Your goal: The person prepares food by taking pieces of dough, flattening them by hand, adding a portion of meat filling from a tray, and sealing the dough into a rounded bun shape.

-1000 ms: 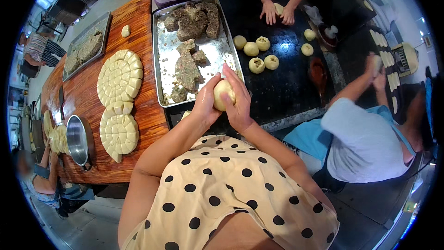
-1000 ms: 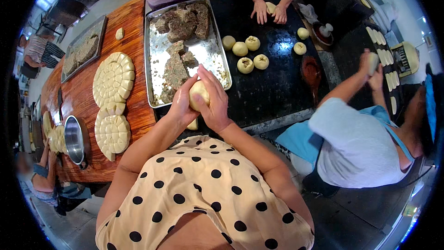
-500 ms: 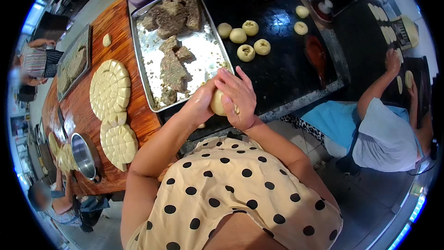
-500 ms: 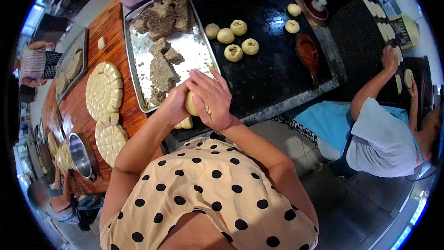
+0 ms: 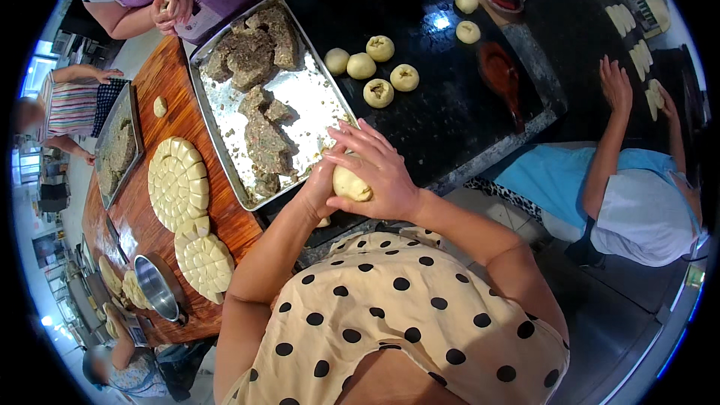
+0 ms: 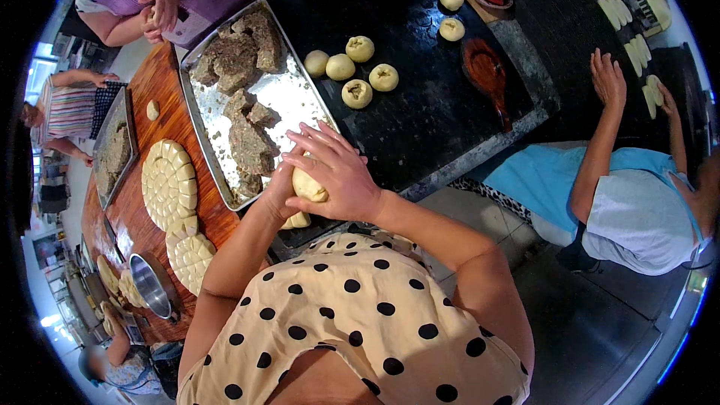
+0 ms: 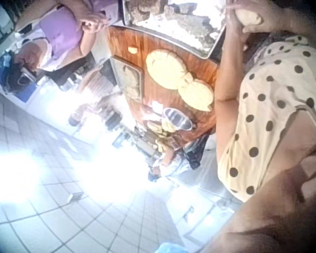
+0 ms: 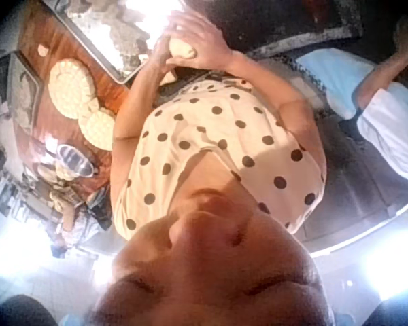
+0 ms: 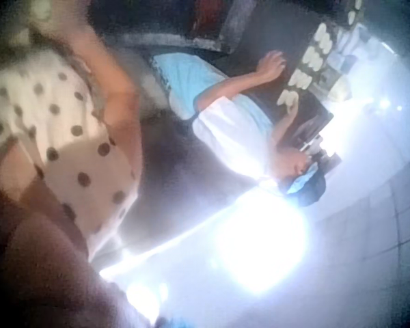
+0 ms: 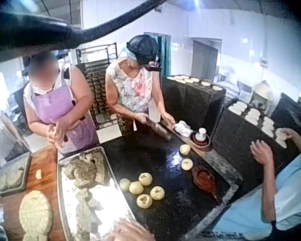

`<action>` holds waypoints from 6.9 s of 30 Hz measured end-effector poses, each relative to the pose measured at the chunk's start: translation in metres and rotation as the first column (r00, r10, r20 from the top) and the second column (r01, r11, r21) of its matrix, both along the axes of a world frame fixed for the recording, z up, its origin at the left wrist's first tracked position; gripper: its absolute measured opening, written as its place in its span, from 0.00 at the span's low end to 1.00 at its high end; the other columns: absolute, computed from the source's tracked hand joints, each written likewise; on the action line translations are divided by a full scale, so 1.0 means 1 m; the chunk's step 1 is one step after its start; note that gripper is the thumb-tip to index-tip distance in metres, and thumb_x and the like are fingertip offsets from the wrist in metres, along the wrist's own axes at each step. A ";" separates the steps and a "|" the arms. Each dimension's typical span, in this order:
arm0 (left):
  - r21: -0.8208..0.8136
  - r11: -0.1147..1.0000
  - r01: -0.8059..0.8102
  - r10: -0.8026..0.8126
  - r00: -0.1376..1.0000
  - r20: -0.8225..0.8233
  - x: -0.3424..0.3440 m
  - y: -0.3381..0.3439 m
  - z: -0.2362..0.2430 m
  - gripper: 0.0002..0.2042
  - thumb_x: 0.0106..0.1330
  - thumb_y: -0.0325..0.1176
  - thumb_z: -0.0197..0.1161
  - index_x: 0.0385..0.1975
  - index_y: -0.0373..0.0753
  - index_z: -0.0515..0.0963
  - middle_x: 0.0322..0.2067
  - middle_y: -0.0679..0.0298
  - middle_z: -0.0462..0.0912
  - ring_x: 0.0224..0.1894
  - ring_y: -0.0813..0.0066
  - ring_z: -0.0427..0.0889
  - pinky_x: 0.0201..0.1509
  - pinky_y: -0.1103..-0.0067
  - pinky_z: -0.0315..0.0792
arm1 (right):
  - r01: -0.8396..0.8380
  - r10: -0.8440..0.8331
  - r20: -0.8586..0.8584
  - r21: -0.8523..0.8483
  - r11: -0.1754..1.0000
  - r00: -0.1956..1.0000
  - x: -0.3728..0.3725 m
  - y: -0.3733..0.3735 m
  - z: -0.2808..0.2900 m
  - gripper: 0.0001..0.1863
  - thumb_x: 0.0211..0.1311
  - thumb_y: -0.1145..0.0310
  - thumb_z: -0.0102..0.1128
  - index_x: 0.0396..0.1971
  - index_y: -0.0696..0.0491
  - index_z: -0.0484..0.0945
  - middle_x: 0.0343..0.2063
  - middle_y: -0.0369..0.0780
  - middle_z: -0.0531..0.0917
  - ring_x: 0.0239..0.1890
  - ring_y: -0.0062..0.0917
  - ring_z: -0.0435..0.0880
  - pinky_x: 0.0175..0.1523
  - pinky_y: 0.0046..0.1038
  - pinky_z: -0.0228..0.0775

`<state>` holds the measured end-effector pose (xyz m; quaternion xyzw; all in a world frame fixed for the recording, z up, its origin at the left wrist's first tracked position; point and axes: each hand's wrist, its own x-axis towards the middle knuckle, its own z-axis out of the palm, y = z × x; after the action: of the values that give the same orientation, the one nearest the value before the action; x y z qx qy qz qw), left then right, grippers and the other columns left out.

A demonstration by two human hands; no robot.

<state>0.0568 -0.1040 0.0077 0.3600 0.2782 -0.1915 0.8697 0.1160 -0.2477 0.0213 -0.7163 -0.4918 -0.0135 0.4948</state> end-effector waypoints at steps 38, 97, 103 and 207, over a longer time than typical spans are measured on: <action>-0.021 0.788 -0.615 0.614 0.788 -0.045 0.003 -0.014 -0.015 0.17 0.73 0.44 0.56 0.52 0.40 0.73 0.45 0.59 0.81 0.48 0.67 0.82 0.51 0.71 0.80 | -0.033 0.059 -0.152 0.167 0.985 0.987 0.019 0.028 -0.015 0.25 0.69 0.58 0.58 0.59 0.59 0.75 0.60 0.46 0.77 0.67 0.39 0.70 0.72 0.46 0.55; -0.041 0.943 -0.331 0.333 0.929 0.159 -0.038 0.053 -0.119 0.25 0.73 0.53 0.50 0.56 0.37 0.74 0.54 0.58 0.79 0.55 0.65 0.79 0.62 0.69 0.73 | 0.083 -0.078 -0.035 0.181 0.980 0.996 -0.016 0.090 -0.081 0.07 0.59 0.71 0.61 0.34 0.56 0.84 0.37 0.42 0.86 0.40 0.37 0.85 0.47 0.35 0.78; -0.201 0.931 -0.305 0.287 0.951 -0.117 0.013 0.051 -0.059 0.29 0.75 0.54 0.50 0.63 0.33 0.67 0.58 0.55 0.76 0.59 0.64 0.77 0.67 0.68 0.69 | 0.397 -0.141 -0.780 0.145 0.906 0.609 0.034 0.078 -0.098 0.09 0.64 0.71 0.56 0.33 0.60 0.83 0.34 0.42 0.86 0.39 0.26 0.84 0.48 0.30 0.75; 0.994 0.100 -0.043 -0.473 0.877 0.085 -0.180 0.057 -0.103 0.16 0.64 0.27 0.64 0.53 0.36 0.77 0.56 0.51 0.76 0.55 0.48 0.78 0.57 0.65 0.75 | 0.652 -0.540 0.398 -0.615 0.443 0.742 0.001 -0.004 -0.257 0.36 0.73 0.49 0.45 0.71 0.58 0.58 0.73 0.55 0.54 0.76 0.46 0.47 0.78 0.48 0.34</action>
<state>-0.1228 -0.0471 -0.0955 0.9056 0.0985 -0.0149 0.4123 0.1167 -0.2514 -0.2361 -0.9730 -0.2048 -0.0434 0.0970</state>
